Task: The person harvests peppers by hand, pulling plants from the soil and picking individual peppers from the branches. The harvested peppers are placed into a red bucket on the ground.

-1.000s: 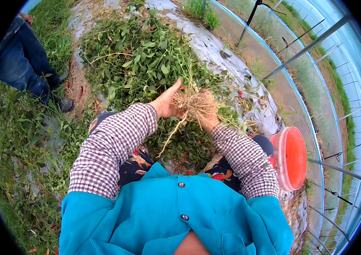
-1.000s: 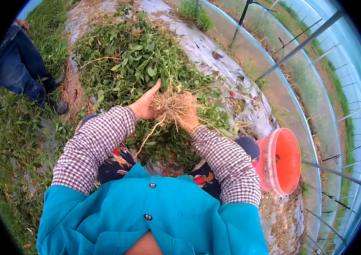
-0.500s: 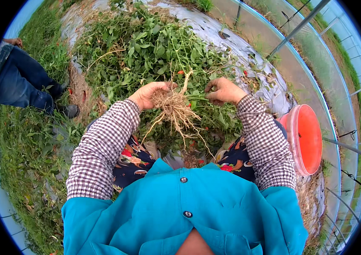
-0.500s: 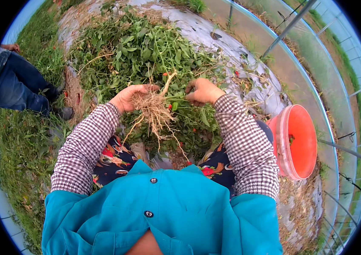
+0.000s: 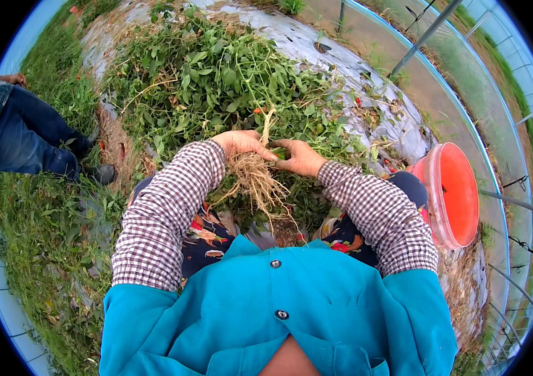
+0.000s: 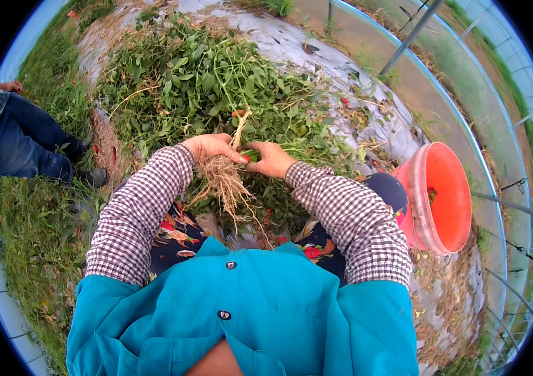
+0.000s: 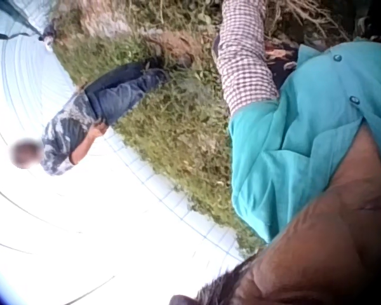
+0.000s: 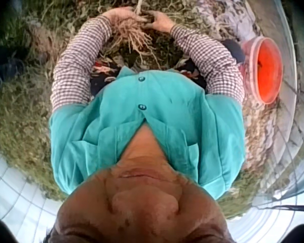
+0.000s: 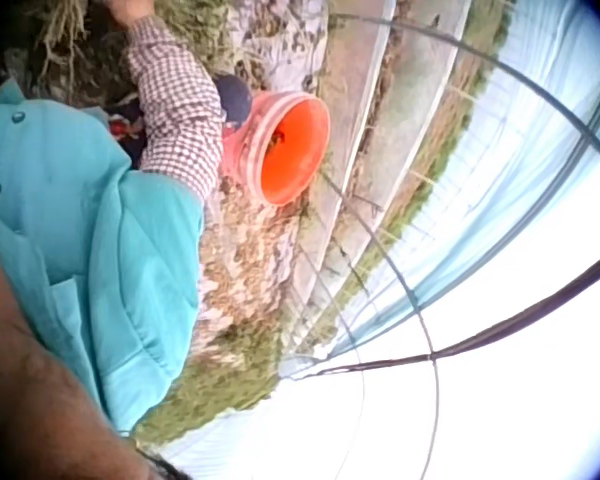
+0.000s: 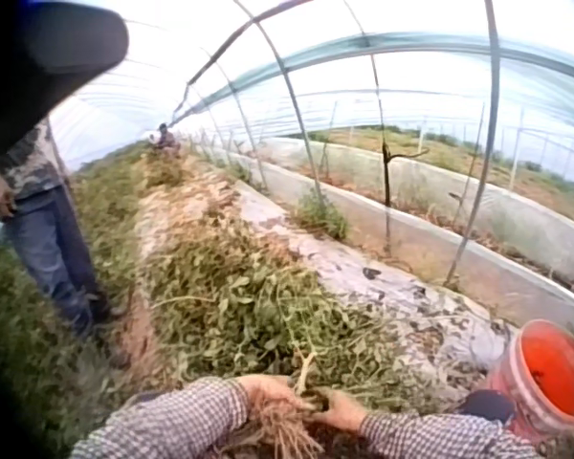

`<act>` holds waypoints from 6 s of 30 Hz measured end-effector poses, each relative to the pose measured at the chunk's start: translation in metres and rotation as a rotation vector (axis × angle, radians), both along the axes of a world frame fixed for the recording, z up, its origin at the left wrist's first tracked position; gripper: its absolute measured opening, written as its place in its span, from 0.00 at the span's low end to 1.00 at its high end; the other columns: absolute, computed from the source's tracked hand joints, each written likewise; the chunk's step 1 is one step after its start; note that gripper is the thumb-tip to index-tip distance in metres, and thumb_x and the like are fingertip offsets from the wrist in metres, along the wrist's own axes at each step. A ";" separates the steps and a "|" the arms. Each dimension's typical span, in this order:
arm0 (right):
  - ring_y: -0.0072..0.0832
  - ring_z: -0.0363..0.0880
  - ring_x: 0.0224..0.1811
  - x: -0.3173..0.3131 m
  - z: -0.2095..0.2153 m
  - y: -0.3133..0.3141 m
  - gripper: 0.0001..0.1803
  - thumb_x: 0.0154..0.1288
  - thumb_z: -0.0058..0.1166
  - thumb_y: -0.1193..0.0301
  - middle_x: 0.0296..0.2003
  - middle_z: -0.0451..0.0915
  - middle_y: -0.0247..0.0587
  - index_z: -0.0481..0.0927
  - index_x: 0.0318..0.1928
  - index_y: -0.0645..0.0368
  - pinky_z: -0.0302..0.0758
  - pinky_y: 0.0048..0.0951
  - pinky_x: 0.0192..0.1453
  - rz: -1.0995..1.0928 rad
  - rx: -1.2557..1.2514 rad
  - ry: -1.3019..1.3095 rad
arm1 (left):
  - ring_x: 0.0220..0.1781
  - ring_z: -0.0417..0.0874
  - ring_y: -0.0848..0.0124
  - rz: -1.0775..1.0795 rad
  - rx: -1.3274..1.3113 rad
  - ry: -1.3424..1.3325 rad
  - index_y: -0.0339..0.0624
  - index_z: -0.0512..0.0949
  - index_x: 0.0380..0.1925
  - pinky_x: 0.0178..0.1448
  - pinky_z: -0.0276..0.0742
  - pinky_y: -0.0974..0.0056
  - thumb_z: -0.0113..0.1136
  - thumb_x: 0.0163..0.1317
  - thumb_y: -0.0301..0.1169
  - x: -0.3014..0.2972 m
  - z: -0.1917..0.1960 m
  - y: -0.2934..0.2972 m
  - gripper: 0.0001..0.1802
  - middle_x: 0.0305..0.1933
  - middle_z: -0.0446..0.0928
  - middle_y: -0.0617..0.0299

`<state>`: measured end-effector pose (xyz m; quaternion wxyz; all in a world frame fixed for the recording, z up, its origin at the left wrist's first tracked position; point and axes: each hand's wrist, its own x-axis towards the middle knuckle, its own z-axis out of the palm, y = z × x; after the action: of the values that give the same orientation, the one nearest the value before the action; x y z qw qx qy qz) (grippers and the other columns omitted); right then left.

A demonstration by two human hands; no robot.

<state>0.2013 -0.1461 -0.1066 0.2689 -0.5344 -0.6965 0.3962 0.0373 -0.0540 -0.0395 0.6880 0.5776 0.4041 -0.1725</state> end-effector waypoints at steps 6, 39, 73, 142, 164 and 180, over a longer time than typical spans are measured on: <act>0.19 0.68 0.18 0.024 0.066 0.019 0.26 0.50 0.48 0.69 0.16 0.72 0.35 0.68 0.53 0.56 0.66 0.22 0.26 0.138 -0.146 0.060 | 0.50 0.68 0.67 0.252 0.083 -0.172 0.33 0.62 0.51 0.56 0.61 0.65 0.63 0.40 0.26 -0.022 0.000 0.002 0.35 0.46 0.68 0.56; 0.20 0.58 0.13 0.072 0.107 0.044 0.07 0.44 0.43 0.82 0.25 0.67 0.44 0.68 0.28 0.63 0.57 0.18 0.12 -0.011 -0.154 1.463 | 0.48 0.72 0.66 0.602 -0.128 -0.697 0.33 0.57 0.53 0.56 0.69 0.59 0.60 0.44 0.27 -0.043 0.031 -0.001 0.35 0.48 0.67 0.52; 0.17 0.71 0.18 0.007 0.115 0.001 0.14 0.51 0.46 0.71 0.18 0.74 0.33 0.76 0.38 0.62 0.67 0.18 0.20 0.292 -0.436 0.456 | 0.33 0.72 0.75 0.173 0.338 -0.380 0.29 0.71 0.39 0.41 0.70 0.70 0.62 0.40 0.25 -0.019 -0.011 -0.003 0.23 0.33 0.73 0.63; 0.24 0.72 0.38 0.111 0.069 0.020 0.21 0.56 0.53 0.67 0.40 0.74 0.39 0.70 0.47 0.66 0.72 0.27 0.43 -0.307 -0.665 0.679 | 0.51 0.71 0.61 -0.653 0.930 0.298 0.44 0.65 0.52 0.56 0.61 0.55 0.63 0.44 0.40 -0.012 -0.017 -0.028 0.33 0.44 0.74 0.56; 0.35 0.66 0.51 0.052 0.081 0.004 0.23 0.58 0.46 0.58 0.49 0.70 0.43 0.68 0.53 0.54 0.62 0.34 0.56 0.355 -0.088 -0.153 | 0.56 0.64 0.65 0.656 -0.261 -0.426 0.40 0.61 0.53 0.60 0.59 0.64 0.49 0.57 0.31 0.007 -0.093 0.029 0.22 0.55 0.64 0.55; 0.44 0.70 0.25 0.053 0.051 0.041 0.17 0.52 0.51 0.59 0.24 0.74 0.56 0.77 0.29 0.64 0.69 0.37 0.34 0.040 -0.109 -0.207 | 0.53 0.65 0.67 0.626 -0.098 -0.584 0.44 0.71 0.45 0.61 0.55 0.58 0.61 0.48 0.38 -0.006 -0.014 0.006 0.23 0.50 0.70 0.60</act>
<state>0.2541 -0.1046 -0.0554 0.1580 -0.5724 -0.7084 0.3816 0.0314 -0.0478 -0.0536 0.8192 0.4185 0.3393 0.1964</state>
